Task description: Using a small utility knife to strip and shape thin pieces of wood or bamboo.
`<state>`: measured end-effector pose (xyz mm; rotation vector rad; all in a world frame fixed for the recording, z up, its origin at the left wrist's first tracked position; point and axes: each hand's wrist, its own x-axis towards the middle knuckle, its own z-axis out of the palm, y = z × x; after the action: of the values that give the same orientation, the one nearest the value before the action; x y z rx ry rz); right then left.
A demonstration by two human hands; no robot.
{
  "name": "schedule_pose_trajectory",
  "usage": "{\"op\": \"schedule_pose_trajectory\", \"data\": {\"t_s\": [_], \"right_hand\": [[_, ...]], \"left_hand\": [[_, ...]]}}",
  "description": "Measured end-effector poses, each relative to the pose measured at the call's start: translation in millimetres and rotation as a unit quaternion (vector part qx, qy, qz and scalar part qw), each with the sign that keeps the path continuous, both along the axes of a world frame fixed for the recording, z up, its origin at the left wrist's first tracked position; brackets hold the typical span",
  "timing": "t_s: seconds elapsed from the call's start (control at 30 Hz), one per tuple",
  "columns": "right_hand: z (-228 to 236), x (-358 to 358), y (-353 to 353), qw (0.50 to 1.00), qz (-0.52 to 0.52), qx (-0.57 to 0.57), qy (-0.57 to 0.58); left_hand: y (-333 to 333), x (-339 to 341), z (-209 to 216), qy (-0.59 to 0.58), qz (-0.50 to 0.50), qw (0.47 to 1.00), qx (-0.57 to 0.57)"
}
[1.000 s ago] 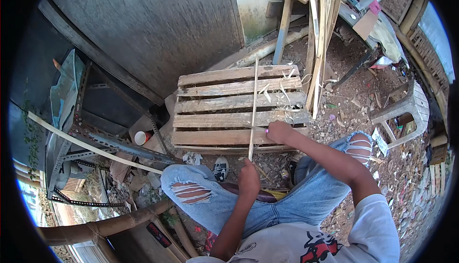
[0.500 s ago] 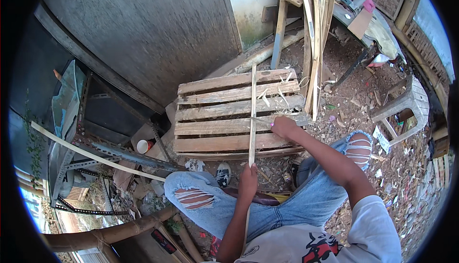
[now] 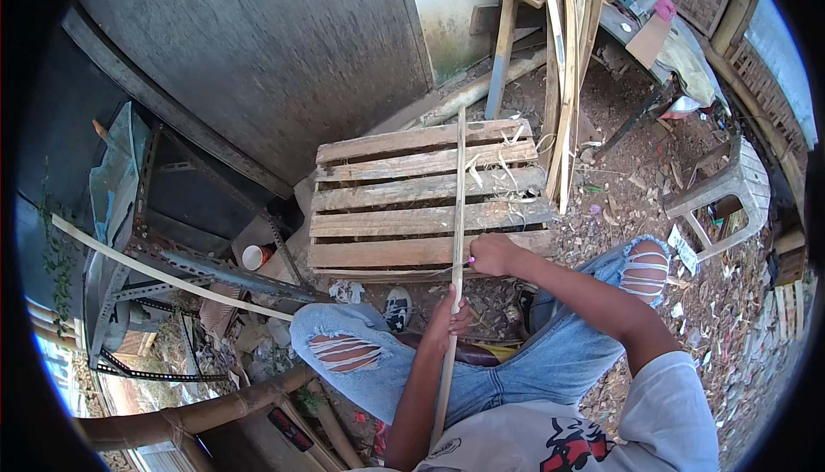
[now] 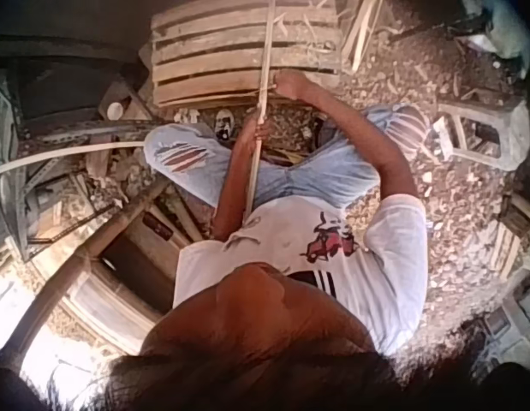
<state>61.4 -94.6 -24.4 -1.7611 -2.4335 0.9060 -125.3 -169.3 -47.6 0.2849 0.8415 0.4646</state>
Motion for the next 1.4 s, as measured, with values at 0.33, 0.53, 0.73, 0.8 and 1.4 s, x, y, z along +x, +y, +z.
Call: {"op": "schedule_pose_trajectory", "data": {"t_s": [0.33, 0.53, 0.73, 0.8, 1.4], "right_hand": [[-9, 42, 23, 0.976, -0.186, 0.095, -0.055], [-14, 24, 7, 0.998, -0.059, 0.036, 0.011], [3, -11, -25, 0.998, 0.049, 0.031, 0.031], [1, -12, -23, 0.998, 0.029, 0.04, 0.026], [2, -17, -35, 1.0, 0.022, 0.012, 0.014]], "left_hand": [[-2, -3, 1, -0.062, -0.003, 0.998, -0.028], [-4, -10, 6, -0.215, 0.019, 0.966, -0.14], [-7, -16, 3, -0.201, 0.02, 0.973, -0.115], [-6, -15, 2, -0.176, 0.02, 0.978, -0.109], [-51, -18, 10, 0.067, 0.022, 0.998, 0.002]]}}
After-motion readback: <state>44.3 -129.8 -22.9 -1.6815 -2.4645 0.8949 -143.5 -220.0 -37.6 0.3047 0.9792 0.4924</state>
